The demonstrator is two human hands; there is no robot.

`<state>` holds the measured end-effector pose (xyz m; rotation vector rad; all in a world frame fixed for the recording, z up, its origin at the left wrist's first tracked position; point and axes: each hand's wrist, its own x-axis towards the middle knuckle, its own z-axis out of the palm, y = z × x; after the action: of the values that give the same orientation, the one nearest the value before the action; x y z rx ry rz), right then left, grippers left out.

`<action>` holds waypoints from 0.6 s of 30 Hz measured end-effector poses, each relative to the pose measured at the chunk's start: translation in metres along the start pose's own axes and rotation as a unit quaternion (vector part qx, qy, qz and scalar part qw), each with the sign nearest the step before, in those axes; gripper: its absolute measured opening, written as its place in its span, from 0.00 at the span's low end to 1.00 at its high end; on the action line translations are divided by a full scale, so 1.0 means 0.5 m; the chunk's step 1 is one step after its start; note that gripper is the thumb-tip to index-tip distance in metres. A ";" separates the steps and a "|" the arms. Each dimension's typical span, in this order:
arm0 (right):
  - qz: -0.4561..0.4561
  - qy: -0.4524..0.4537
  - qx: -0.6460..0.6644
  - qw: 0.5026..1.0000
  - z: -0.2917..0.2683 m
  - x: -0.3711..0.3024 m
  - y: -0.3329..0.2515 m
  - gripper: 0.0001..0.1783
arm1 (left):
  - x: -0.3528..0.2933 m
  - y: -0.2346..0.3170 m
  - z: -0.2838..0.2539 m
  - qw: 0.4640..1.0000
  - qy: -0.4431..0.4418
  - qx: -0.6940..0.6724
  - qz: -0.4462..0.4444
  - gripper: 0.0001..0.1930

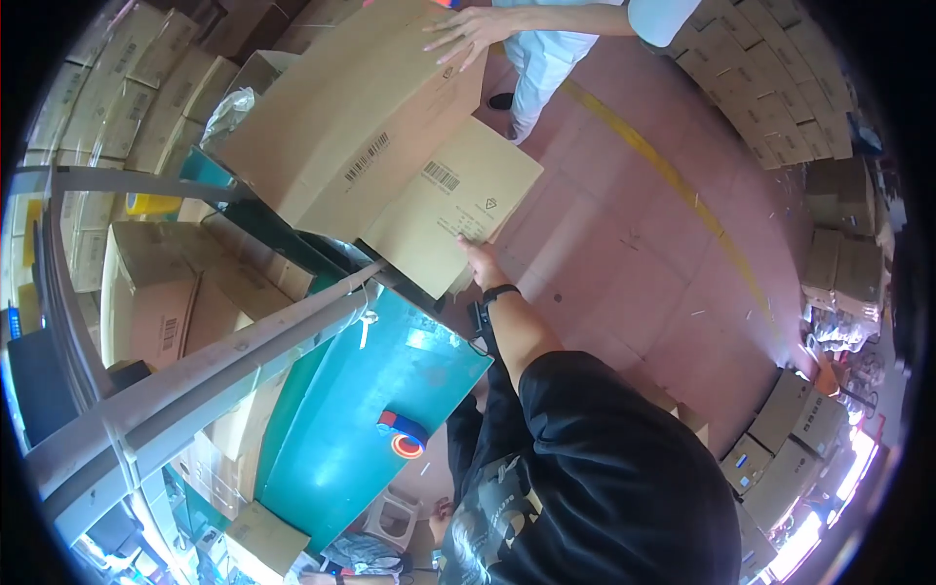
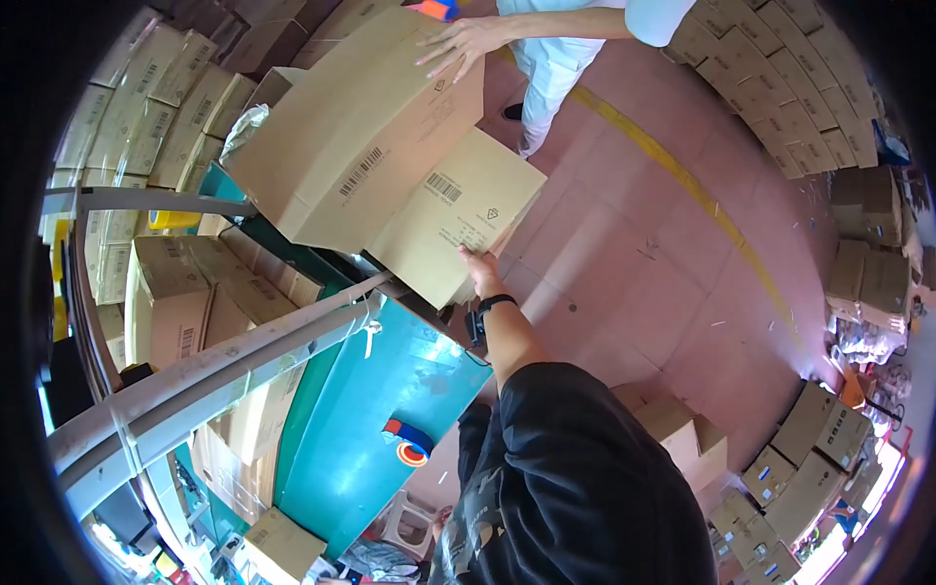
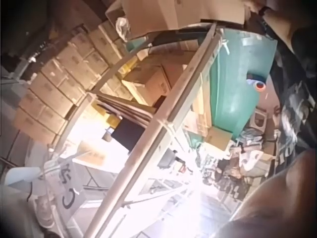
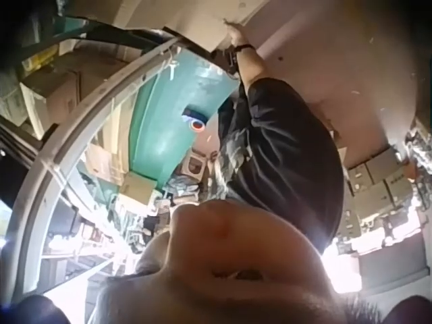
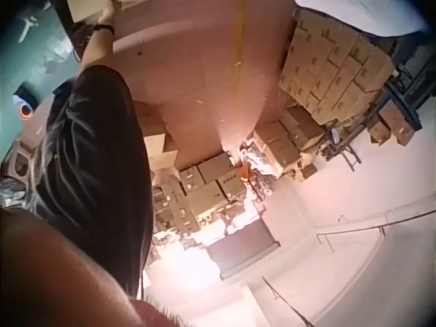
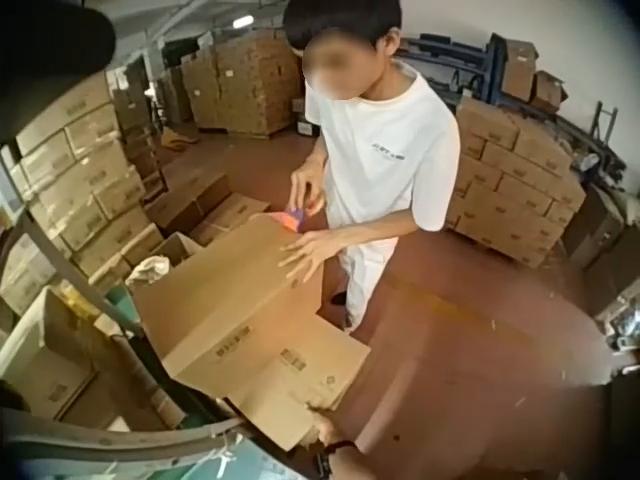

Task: The person seals cardboard boxes with a tape dispenser, places small product boxes into a larger box, and folds a flat cardboard piece into a new box before sealing its bottom.

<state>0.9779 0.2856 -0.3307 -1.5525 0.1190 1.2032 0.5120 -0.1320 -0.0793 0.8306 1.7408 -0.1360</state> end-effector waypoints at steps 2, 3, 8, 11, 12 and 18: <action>-0.003 -0.017 0.018 1.000 -0.008 0.006 -0.012 0.25 | 0.012 0.014 -0.017 1.000 0.002 0.002 0.008 0.20; -0.007 -0.018 0.024 1.000 -0.002 0.003 -0.017 0.25 | 0.020 0.022 -0.028 1.000 0.005 0.003 0.013 0.20; 0.033 -0.020 0.020 0.999 0.011 -0.025 -0.009 0.29 | 0.042 0.022 -0.021 1.000 0.012 -0.012 0.021 0.20; 0.032 -0.028 0.027 0.999 0.007 -0.008 -0.011 0.30 | 0.048 0.012 0.008 0.999 0.006 -0.028 0.021 0.20; 0.034 -0.021 0.019 0.999 0.008 -0.005 -0.010 0.29 | 0.045 0.005 0.014 0.999 0.006 -0.032 0.019 0.20; 0.033 -0.017 -0.020 0.999 0.016 -0.001 -0.023 0.29 | 0.015 -0.036 0.048 0.998 0.009 -0.055 0.001 0.20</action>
<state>0.9802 0.2960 -0.3217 -1.5716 0.1244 1.2900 0.5197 -0.1535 -0.1000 0.7557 1.7479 -0.0318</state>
